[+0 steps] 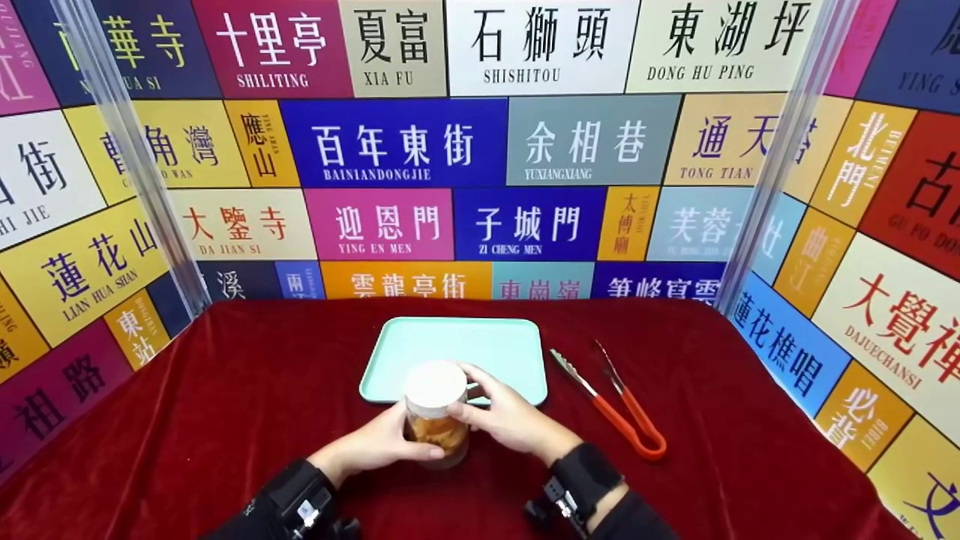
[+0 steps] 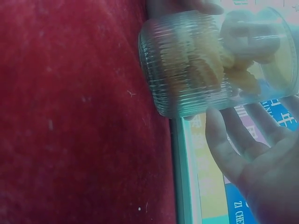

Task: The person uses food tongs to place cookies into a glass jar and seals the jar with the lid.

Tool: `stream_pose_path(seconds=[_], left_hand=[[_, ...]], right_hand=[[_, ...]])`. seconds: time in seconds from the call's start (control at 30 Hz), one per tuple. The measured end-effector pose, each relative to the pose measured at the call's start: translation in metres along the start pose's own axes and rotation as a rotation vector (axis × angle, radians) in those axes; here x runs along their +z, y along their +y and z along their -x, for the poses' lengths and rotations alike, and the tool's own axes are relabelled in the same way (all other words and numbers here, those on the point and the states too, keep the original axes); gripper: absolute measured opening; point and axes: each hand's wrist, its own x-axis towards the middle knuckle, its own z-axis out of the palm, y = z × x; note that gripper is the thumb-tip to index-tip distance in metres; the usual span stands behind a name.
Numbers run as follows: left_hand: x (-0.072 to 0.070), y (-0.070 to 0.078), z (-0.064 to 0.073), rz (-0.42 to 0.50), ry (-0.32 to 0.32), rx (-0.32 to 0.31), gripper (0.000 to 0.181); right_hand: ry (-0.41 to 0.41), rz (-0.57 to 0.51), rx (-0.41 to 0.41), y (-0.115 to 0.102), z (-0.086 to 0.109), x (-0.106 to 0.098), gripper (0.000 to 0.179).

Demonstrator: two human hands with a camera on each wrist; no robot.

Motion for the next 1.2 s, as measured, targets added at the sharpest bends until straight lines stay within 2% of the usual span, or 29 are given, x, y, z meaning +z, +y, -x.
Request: stream_pose_path(seconds=[0.5,0.9,1.2], left_hand=[[0.001,0.0,0.0,-0.012,-0.001,0.021,0.087],[0.001,-0.001,-0.001,-0.002,-0.002,0.015,0.087],[0.001,0.0,0.0,0.001,0.002,0.017,0.089]], right_hand=[[0.108,0.085,0.031,-0.005,-0.002,0.01,0.068],[0.091,0.07,0.02,-0.006,-0.002,0.009,0.069],[0.008,-0.013,0.001,-0.003,0.0,0.004,0.078]])
